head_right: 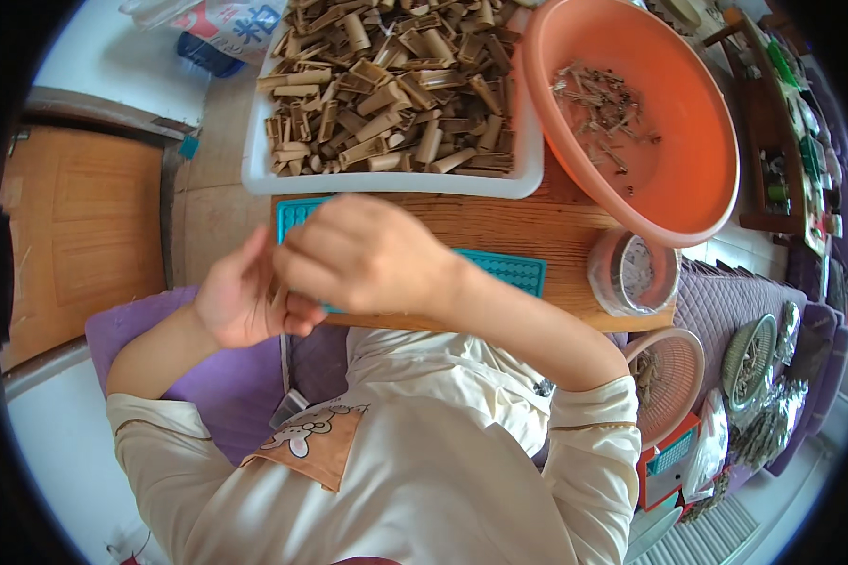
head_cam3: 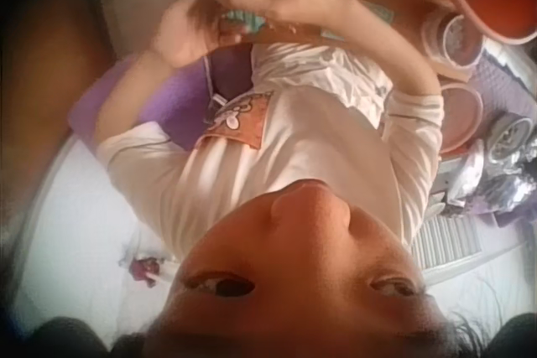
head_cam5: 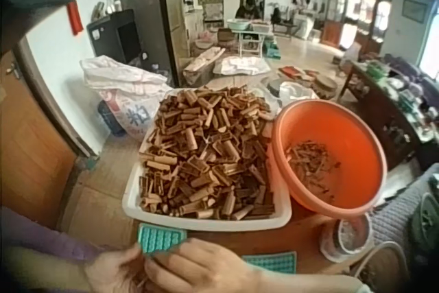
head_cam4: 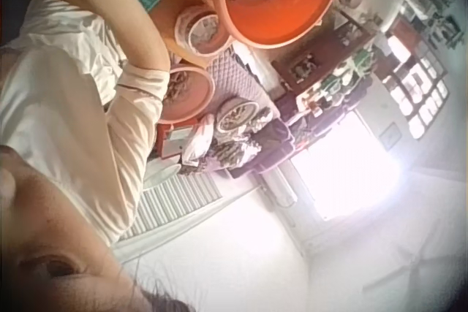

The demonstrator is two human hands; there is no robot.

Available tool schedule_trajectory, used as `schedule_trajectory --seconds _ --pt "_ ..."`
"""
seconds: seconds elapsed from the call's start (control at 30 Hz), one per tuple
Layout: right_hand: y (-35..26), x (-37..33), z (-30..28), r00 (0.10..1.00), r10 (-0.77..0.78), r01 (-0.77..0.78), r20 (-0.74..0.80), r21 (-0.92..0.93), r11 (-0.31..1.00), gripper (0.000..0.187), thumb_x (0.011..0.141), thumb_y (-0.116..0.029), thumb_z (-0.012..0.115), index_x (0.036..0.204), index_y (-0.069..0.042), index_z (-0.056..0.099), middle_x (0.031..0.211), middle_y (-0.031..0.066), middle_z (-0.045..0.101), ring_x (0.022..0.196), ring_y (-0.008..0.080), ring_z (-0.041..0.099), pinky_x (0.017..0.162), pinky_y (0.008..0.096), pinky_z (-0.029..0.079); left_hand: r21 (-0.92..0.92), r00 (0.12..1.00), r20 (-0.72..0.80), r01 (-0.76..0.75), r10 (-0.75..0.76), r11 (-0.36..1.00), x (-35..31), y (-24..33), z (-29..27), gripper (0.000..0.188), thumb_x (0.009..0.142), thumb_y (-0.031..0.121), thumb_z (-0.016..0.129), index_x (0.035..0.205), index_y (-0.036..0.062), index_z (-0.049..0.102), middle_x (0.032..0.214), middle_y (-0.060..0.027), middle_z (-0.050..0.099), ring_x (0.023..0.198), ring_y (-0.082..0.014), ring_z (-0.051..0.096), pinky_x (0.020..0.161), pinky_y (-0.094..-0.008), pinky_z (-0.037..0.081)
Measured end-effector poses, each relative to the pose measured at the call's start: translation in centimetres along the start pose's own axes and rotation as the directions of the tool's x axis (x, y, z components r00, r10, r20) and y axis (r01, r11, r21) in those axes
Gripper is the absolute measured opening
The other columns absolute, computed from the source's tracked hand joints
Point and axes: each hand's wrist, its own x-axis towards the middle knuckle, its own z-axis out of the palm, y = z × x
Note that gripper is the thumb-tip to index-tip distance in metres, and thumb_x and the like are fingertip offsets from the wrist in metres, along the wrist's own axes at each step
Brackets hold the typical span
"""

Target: The person sits on a cushion on the floor and assembles small cylindrical cardboard tubes. They insert small metal components into the tubes and secure them with rubber bands, placing the finished items into a teal tray.

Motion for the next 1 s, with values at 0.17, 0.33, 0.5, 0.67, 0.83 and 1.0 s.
schedule_trajectory --seconds 0.17,0.33,0.5,0.67,0.83,1.0 --pt "-1.3 -1.1 -0.3 0.988 0.078 -0.095 0.135 0.118 0.989 0.018 0.062 -0.016 0.058 0.073 -0.007 0.047 0.061 0.0015 0.046 0.058 0.0156 0.052 0.05 0.0273 0.045 0.22 0.99 -0.053 0.141 -0.132 0.965 0.8 -0.1 -1.2 0.027 0.092 0.031 0.036 0.098 0.0066 0.048 0.075 -0.003 0.05 0.054 -0.0091 0.043 0.05 -0.022 0.036" --pt "3.9 -1.7 -6.8 0.922 0.162 -0.128 0.351 -0.117 0.985 0.018 0.066 -0.008 0.056 0.083 -0.008 0.052 0.062 0.0043 0.05 0.057 0.02 0.055 0.048 0.0296 0.047 0.338 0.983 -0.166 0.136 -0.083 0.931 0.5 0.2 0.4 0.021 0.092 0.026 0.038 0.095 0.0072 0.047 0.072 0.0001 0.044 0.05 -0.0046 0.033 0.045 -0.0187 0.029" --pt "18.3 -9.7 -18.8 0.463 0.882 -0.767 -0.087 -0.539 0.349 0.026 0.081 -0.02 0.047 0.103 -0.007 0.053 0.076 0.0154 0.061 0.064 0.0277 0.061 0.058 0.0346 0.048 0.347 0.988 -0.105 0.143 -0.113 0.927 0.8 0.2 0.6 0.021 0.091 0.029 0.04 0.097 0.009 0.044 0.073 0.0003 0.043 0.047 -0.0018 0.03 0.042 -0.015 0.025" --pt "23.9 -19.4 -24.9 -0.472 0.879 -0.764 0.067 -0.528 -0.37 0.032 0.086 -0.029 0.039 0.112 -0.013 0.049 0.087 0.0088 0.058 0.073 0.0206 0.058 0.067 0.0373 0.048 0.285 0.983 -0.056 0.183 -0.174 0.941 1.1 0.2 -0.6 0.029 0.089 0.034 0.043 0.097 0.0065 0.044 0.072 0.0007 0.043 0.047 -0.0016 0.03 0.04 -0.0149 0.024" --pt "25.2 -21.7 -24.5 -0.457 0.882 -0.737 0.11 -0.602 -0.307 0.031 0.085 -0.029 0.042 0.111 -0.014 0.049 0.087 0.0053 0.056 0.077 0.0175 0.055 0.068 0.0369 0.046 0.274 0.982 -0.054 0.189 -0.182 0.943 1.0 0.2 -0.7 0.033 0.089 0.036 0.042 0.097 0.0048 0.045 0.071 0.0005 0.044 0.046 -0.0021 0.031 0.04 -0.0153 0.025" --pt "26.2 -20.7 -26.2 -0.265 0.94 -0.882 0.214 -0.447 -0.147 0.028 0.081 -0.024 0.054 0.105 -0.008 0.053 0.08 0.002 0.051 0.068 0.0088 0.048 0.06 0.0235 0.041 0.263 0.98 -0.04 0.2 -0.196 0.944 0.8 0.2 -0.4 0.036 0.09 0.039 0.038 0.097 0.0042 0.046 0.07 0.0004 0.044 0.046 -0.0023 0.031 0.04 -0.0155 0.024"
